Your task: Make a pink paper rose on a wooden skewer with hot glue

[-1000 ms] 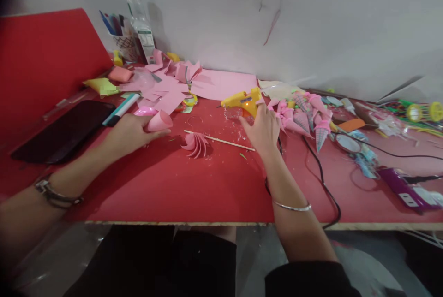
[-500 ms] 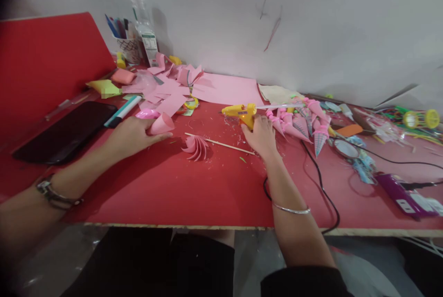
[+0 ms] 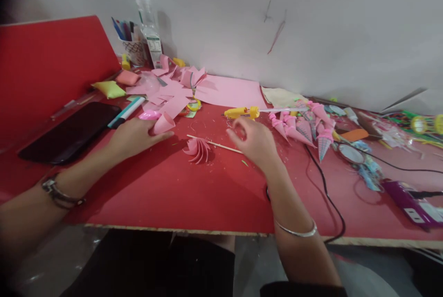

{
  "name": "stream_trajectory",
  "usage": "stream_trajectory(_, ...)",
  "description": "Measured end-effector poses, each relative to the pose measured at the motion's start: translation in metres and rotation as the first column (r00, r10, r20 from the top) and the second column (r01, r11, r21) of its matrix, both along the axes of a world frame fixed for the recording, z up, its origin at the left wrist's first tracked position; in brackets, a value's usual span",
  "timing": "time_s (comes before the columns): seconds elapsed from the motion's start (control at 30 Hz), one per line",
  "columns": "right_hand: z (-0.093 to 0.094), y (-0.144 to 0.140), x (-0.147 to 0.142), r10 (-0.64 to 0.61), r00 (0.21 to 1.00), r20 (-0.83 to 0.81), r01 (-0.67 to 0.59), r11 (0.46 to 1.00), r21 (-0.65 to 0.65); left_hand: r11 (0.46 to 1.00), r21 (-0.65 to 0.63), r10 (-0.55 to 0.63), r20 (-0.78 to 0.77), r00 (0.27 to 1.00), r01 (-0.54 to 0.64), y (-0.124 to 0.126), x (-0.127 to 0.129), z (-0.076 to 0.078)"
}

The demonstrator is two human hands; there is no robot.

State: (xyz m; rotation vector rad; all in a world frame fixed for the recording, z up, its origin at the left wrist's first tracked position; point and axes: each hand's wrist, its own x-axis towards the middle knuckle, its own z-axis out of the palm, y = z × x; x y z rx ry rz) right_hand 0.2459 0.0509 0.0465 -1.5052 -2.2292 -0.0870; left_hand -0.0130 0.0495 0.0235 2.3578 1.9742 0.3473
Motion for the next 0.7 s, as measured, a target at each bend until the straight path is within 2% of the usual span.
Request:
stream_trajectory(0.07, -0.007, -0.002, -0.013, 0.200, 0.980, -0.020, -0.200, 0.980, -0.005, 1.000, 0.012, -0.006, -0.005, 1.000, 0.006, 0.001, 0.000, -0.001)
stream_trajectory(0.1, -0.009, -0.004, -0.020, 0.270, 0.963, -0.015, -0.270, 0.961, -0.061, 1.000, 0.013, -0.005, -0.006, 1.000, 0.005, 0.001, 0.000, -0.001)
stream_trajectory(0.2, -0.015, -0.010, -0.034, 0.373, 0.927, -0.021, -0.366, 0.895, -0.256, 1.000, -0.008, -0.016, -0.003, 1.000, 0.016, 0.001, 0.001, -0.001)
stream_trajectory(0.3, -0.017, -0.013, -0.040, 0.416, 0.907, -0.062, -0.409, 0.839, -0.358, 0.999, -0.034, -0.005, 0.016, 1.000, 0.006, 0.000, 0.001, -0.001)
stream_trajectory(0.47, -0.018, -0.009, -0.037, 0.451, 0.876, -0.169, -0.482, 0.818, -0.315, 0.999, -0.029, 0.018, 0.047, 0.999, -0.017, 0.002, 0.001, -0.004)
stream_trajectory(0.7, -0.023, -0.007, -0.037, 0.490, 0.853, -0.183, -0.522, 0.814, -0.254, 1.000, -0.012, 0.005, 0.089, 0.996, -0.004, 0.003, 0.000, -0.007)
